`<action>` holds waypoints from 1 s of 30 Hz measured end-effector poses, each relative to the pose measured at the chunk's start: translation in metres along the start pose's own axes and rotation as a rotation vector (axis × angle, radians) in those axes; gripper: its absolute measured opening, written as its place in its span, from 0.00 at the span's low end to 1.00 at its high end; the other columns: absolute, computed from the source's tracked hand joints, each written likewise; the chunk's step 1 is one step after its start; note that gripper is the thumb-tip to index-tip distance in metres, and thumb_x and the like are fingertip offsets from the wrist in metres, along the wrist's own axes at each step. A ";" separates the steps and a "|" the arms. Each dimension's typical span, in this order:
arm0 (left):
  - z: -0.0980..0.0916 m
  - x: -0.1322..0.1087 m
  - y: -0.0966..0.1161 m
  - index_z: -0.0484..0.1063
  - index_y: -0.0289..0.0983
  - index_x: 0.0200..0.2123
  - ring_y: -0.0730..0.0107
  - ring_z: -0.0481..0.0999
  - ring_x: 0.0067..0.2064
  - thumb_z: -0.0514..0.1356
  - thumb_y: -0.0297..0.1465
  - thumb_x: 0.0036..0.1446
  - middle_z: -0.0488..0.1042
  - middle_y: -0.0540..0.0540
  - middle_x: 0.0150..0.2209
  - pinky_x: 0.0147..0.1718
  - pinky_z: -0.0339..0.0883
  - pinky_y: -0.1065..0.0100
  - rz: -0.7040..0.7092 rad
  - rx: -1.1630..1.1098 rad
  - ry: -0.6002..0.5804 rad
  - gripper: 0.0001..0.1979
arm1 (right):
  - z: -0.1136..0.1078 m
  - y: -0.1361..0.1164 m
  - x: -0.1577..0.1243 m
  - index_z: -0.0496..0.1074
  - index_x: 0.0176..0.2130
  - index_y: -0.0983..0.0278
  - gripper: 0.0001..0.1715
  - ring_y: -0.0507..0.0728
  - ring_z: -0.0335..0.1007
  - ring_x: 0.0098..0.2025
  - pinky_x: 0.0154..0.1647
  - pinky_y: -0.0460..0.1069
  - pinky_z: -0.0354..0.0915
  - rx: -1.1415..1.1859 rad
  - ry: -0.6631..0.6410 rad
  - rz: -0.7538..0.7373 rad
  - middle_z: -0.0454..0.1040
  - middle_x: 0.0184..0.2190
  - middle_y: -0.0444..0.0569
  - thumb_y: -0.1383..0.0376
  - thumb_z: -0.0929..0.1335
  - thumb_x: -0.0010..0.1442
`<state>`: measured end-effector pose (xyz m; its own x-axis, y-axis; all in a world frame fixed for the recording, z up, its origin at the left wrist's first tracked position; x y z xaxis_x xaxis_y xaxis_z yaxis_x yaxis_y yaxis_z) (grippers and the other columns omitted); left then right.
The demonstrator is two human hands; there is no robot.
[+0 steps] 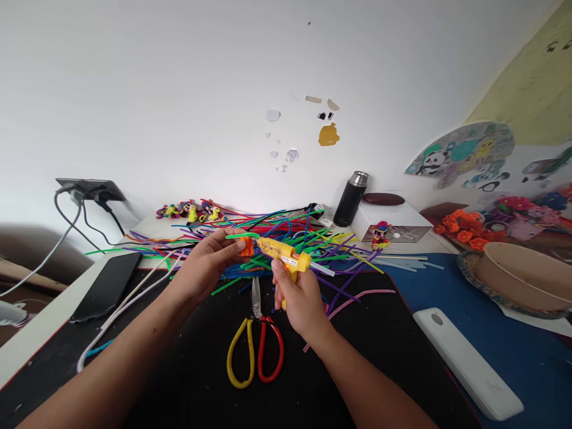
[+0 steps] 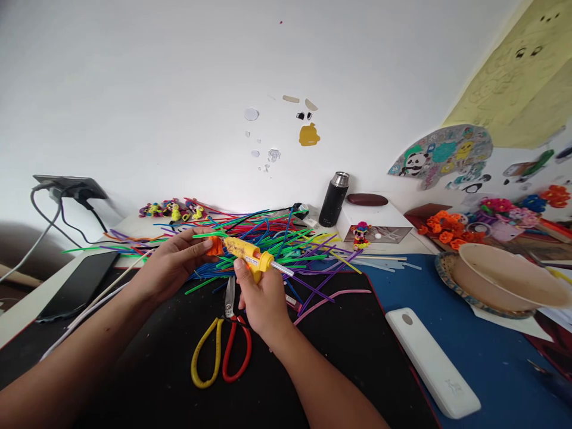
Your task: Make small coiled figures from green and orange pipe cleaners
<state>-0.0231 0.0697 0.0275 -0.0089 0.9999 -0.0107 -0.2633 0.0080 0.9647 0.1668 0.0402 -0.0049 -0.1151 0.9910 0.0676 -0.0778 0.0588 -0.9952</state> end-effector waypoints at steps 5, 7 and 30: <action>-0.003 0.002 -0.002 0.84 0.38 0.43 0.60 0.86 0.41 0.83 0.38 0.47 0.88 0.42 0.43 0.37 0.77 0.68 0.015 0.015 -0.024 0.21 | 0.000 -0.002 0.000 0.67 0.27 0.60 0.38 0.51 0.63 0.15 0.17 0.45 0.58 -0.004 0.001 -0.002 0.62 0.13 0.38 0.30 0.69 0.63; -0.003 0.002 -0.002 0.85 0.38 0.43 0.61 0.85 0.40 0.83 0.37 0.48 0.88 0.42 0.43 0.37 0.76 0.68 0.021 0.012 -0.031 0.21 | 0.000 -0.002 0.000 0.67 0.27 0.60 0.38 0.51 0.63 0.15 0.17 0.45 0.58 -0.005 0.001 -0.003 0.62 0.13 0.38 0.30 0.69 0.63; -0.003 0.001 0.000 0.85 0.39 0.41 0.64 0.84 0.39 0.83 0.37 0.49 0.87 0.46 0.39 0.39 0.78 0.68 0.023 -0.029 -0.032 0.19 | 0.000 0.000 0.002 0.67 0.29 0.60 0.38 0.50 0.62 0.15 0.17 0.44 0.57 0.005 -0.008 0.001 0.61 0.14 0.36 0.30 0.69 0.63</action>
Point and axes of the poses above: each hand's wrist, its own x-axis towards the middle knuckle, its own z-axis out of the palm, y = z × x, the point moved 6 cm from there along x, towards the middle knuckle
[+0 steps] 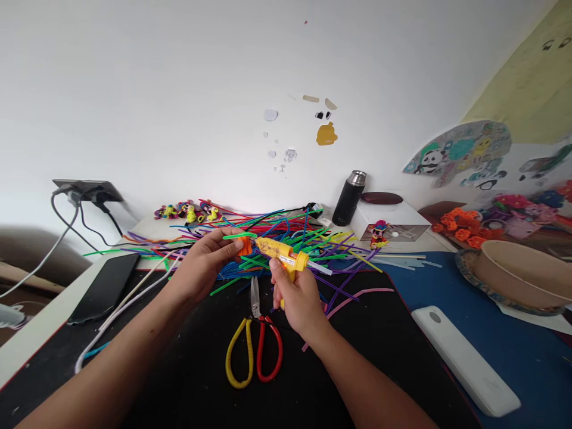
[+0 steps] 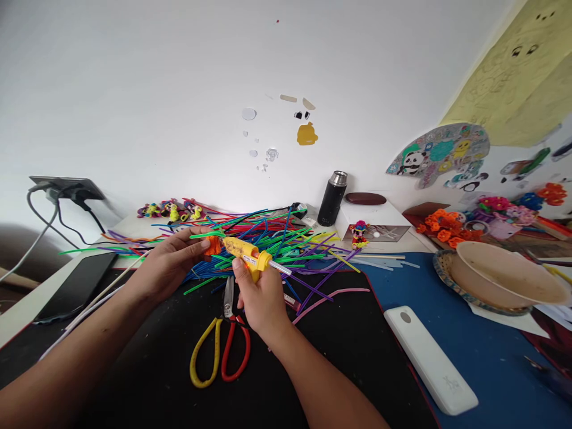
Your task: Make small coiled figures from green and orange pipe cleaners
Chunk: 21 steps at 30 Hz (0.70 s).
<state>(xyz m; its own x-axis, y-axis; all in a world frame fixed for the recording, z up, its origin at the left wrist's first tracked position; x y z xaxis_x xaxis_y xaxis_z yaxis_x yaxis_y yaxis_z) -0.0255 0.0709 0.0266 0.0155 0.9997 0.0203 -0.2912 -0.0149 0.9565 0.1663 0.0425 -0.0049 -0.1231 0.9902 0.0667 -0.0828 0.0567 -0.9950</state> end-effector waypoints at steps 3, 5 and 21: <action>0.000 0.001 0.000 0.85 0.39 0.41 0.66 0.83 0.37 0.83 0.37 0.48 0.87 0.46 0.39 0.37 0.76 0.70 0.008 0.007 0.006 0.19 | 0.000 0.000 0.000 0.67 0.29 0.60 0.38 0.50 0.62 0.15 0.17 0.45 0.57 -0.002 0.000 0.003 0.60 0.14 0.36 0.30 0.69 0.63; -0.001 0.001 0.000 0.85 0.39 0.41 0.67 0.82 0.37 0.83 0.37 0.47 0.86 0.47 0.38 0.36 0.75 0.70 0.019 0.010 0.013 0.20 | 0.000 0.001 0.000 0.66 0.28 0.60 0.38 0.50 0.62 0.15 0.17 0.44 0.58 -0.013 0.002 -0.001 0.61 0.14 0.36 0.31 0.69 0.64; -0.004 0.003 0.001 0.83 0.39 0.41 0.64 0.82 0.38 0.84 0.40 0.46 0.85 0.47 0.36 0.39 0.75 0.67 0.035 0.068 0.043 0.22 | 0.001 0.005 0.000 0.68 0.29 0.60 0.34 0.50 0.62 0.15 0.17 0.45 0.57 -0.026 -0.025 -0.011 0.62 0.13 0.37 0.35 0.69 0.67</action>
Point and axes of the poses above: each hand's wrist, its own x-axis towards the middle knuckle, its own z-axis out of the palm, y = z × x, the point moved 6 cm from there along x, towards the middle knuckle
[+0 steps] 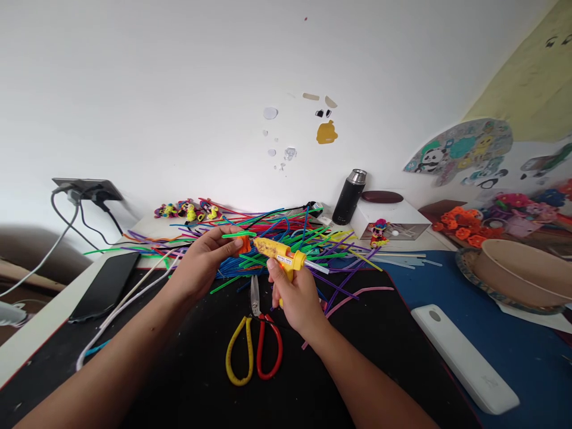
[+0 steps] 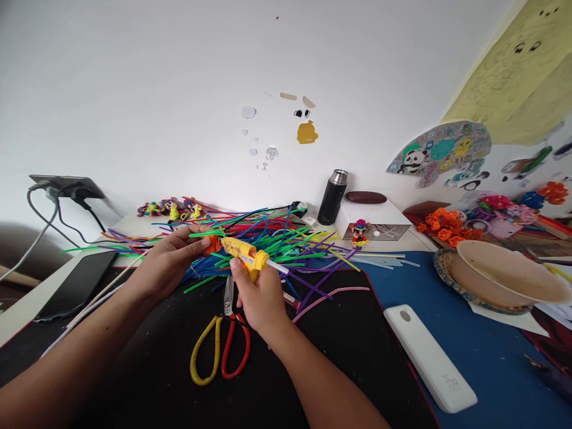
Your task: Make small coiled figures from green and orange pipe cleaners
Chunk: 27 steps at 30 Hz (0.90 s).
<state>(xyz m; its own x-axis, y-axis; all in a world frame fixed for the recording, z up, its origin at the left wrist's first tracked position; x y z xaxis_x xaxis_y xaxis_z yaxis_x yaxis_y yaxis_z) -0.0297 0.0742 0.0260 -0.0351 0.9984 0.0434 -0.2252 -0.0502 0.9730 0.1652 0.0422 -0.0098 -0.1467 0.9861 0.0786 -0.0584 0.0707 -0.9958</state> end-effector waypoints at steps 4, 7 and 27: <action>-0.001 0.001 0.001 0.84 0.39 0.40 0.61 0.83 0.41 0.83 0.40 0.46 0.86 0.46 0.37 0.44 0.75 0.64 0.018 0.018 0.000 0.21 | 0.001 -0.001 -0.001 0.70 0.31 0.60 0.33 0.51 0.63 0.15 0.18 0.45 0.59 -0.011 -0.016 0.009 0.64 0.15 0.37 0.35 0.69 0.67; -0.006 0.004 0.007 0.84 0.40 0.40 0.60 0.82 0.40 0.83 0.41 0.46 0.86 0.46 0.37 0.43 0.74 0.63 0.068 0.032 0.042 0.21 | 0.003 -0.002 -0.001 0.72 0.33 0.61 0.32 0.51 0.63 0.16 0.18 0.46 0.59 -0.026 -0.045 0.021 0.65 0.17 0.38 0.36 0.70 0.67; -0.009 0.002 0.027 0.84 0.38 0.39 0.66 0.79 0.35 0.80 0.36 0.51 0.85 0.45 0.37 0.34 0.71 0.68 0.082 -0.091 0.027 0.15 | 0.079 0.013 -0.051 0.76 0.42 0.61 0.19 0.63 0.81 0.37 0.32 0.52 0.59 -1.058 -0.592 -0.386 0.85 0.38 0.51 0.48 0.72 0.69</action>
Point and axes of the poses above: each hand's wrist, its own x-axis towards the middle knuckle, its own z-axis out of the palm, y = z × x, the point moved 6 cm from there along x, towards the middle knuckle
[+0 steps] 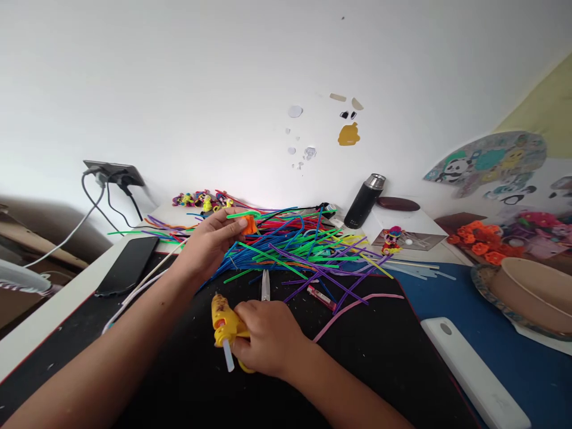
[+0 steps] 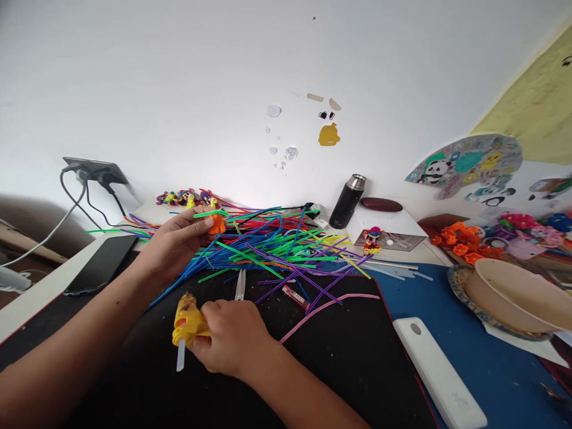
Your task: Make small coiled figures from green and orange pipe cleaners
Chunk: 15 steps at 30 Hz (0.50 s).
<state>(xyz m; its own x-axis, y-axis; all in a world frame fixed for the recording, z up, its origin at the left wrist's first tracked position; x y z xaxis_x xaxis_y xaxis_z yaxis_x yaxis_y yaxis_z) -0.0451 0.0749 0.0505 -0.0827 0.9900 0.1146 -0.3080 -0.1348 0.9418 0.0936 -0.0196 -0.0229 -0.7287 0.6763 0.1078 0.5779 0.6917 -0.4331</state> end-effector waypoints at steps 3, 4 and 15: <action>0.007 -0.003 -0.003 0.84 0.38 0.41 0.64 0.81 0.37 0.82 0.36 0.49 0.86 0.44 0.37 0.37 0.72 0.67 -0.036 -0.021 -0.027 0.18 | 0.003 -0.002 0.000 0.78 0.45 0.61 0.27 0.63 0.81 0.40 0.35 0.52 0.63 0.051 -0.013 -0.067 0.84 0.39 0.51 0.41 0.73 0.68; 0.009 -0.004 -0.004 0.84 0.38 0.41 0.63 0.81 0.38 0.82 0.36 0.49 0.87 0.44 0.38 0.38 0.72 0.67 -0.044 -0.019 -0.036 0.19 | 0.005 -0.002 -0.001 0.79 0.46 0.61 0.29 0.63 0.80 0.40 0.36 0.52 0.63 0.070 -0.023 -0.092 0.84 0.40 0.51 0.39 0.73 0.67; 0.013 -0.007 -0.011 0.82 0.39 0.41 0.63 0.79 0.36 0.82 0.42 0.45 0.83 0.46 0.36 0.34 0.71 0.67 -0.080 0.119 -0.057 0.23 | -0.032 0.031 -0.002 0.85 0.42 0.59 0.09 0.55 0.75 0.31 0.36 0.49 0.65 0.633 0.301 0.149 0.81 0.31 0.44 0.57 0.75 0.69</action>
<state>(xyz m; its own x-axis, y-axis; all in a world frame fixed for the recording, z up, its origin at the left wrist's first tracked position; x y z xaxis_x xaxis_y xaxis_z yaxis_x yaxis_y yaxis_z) -0.0289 0.0698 0.0431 -0.0077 0.9986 0.0521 -0.1971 -0.0526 0.9790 0.1247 0.0081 -0.0077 -0.4728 0.8558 0.2099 0.2725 0.3686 -0.8888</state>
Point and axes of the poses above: each hand's wrist, its own x-axis towards the middle knuckle, its own z-axis out of the palm, y = z × x, the point moved 6 cm from there along x, towards the middle knuckle
